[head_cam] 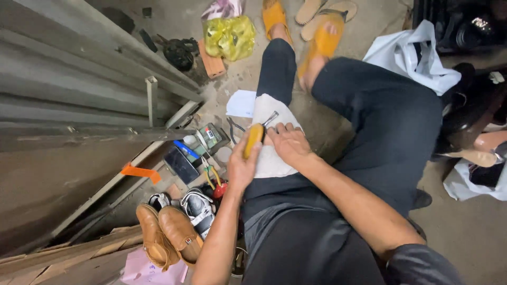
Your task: Applying adhesive or a cleaning agent to the sole of a high-heeled shoe using a handheld applicator.
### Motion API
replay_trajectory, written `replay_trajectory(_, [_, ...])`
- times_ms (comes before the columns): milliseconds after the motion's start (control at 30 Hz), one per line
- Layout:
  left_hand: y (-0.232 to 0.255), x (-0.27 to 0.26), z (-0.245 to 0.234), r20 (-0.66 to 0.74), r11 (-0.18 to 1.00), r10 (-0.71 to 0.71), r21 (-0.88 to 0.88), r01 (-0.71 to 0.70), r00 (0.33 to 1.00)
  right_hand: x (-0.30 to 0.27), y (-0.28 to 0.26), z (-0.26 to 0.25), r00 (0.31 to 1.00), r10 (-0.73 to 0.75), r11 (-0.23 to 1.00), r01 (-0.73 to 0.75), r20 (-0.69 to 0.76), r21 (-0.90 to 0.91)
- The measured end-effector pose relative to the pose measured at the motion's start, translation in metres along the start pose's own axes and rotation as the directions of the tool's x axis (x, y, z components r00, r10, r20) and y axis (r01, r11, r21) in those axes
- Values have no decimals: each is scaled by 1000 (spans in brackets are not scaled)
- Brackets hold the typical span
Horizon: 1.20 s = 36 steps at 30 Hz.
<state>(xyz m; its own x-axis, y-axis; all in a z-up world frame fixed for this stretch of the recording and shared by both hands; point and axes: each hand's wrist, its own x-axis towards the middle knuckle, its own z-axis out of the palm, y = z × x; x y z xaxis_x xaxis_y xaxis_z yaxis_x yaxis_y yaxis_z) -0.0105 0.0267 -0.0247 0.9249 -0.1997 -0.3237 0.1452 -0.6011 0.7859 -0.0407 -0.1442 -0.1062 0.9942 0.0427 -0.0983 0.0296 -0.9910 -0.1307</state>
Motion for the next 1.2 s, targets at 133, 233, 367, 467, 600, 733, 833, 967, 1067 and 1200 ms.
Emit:
replay_trajectory(133, [-20,15,3,-53,992,-116,-53,113,992,-6,-1,-7,1000,-6,1000,6,-5,-17])
replay_trajectory(233, [-15,3,5,-18,999,-43,-18,42,999,-4,5,5,999,-13,998,11,31,65])
replay_trajectory(367, [-47,22,10,-48,995,-100,7,100,994,-10,4,26,998,44,987,-49,33,152])
replay_trajectory(467, [-38,27,16,-40,993,-121,9,121,992,-29,13,21,990,140,934,-126,-18,334])
replay_trajectory(600, [-27,11,16,-26,989,-123,-85,120,992,-38,27,53,909,66,981,15,-412,191])
replay_trajectory(733, [-7,-4,24,-54,992,-83,-97,78,995,-45,42,44,953,83,921,38,-292,387])
replay_trajectory(833, [9,-19,14,-115,983,-84,-170,64,990,-40,45,34,983,90,837,11,-158,547])
replay_trajectory(967, [48,-53,-11,-207,953,-148,-290,83,967,-42,58,36,965,231,687,-71,-124,723])
replay_trajectory(1067, [64,-66,-30,-323,959,-61,-281,-34,945,-51,65,-28,933,353,428,-102,-63,898])
replay_trajectory(1200, [107,-85,-37,-367,890,13,-420,-179,930,-54,64,-70,804,557,43,-278,208,960])
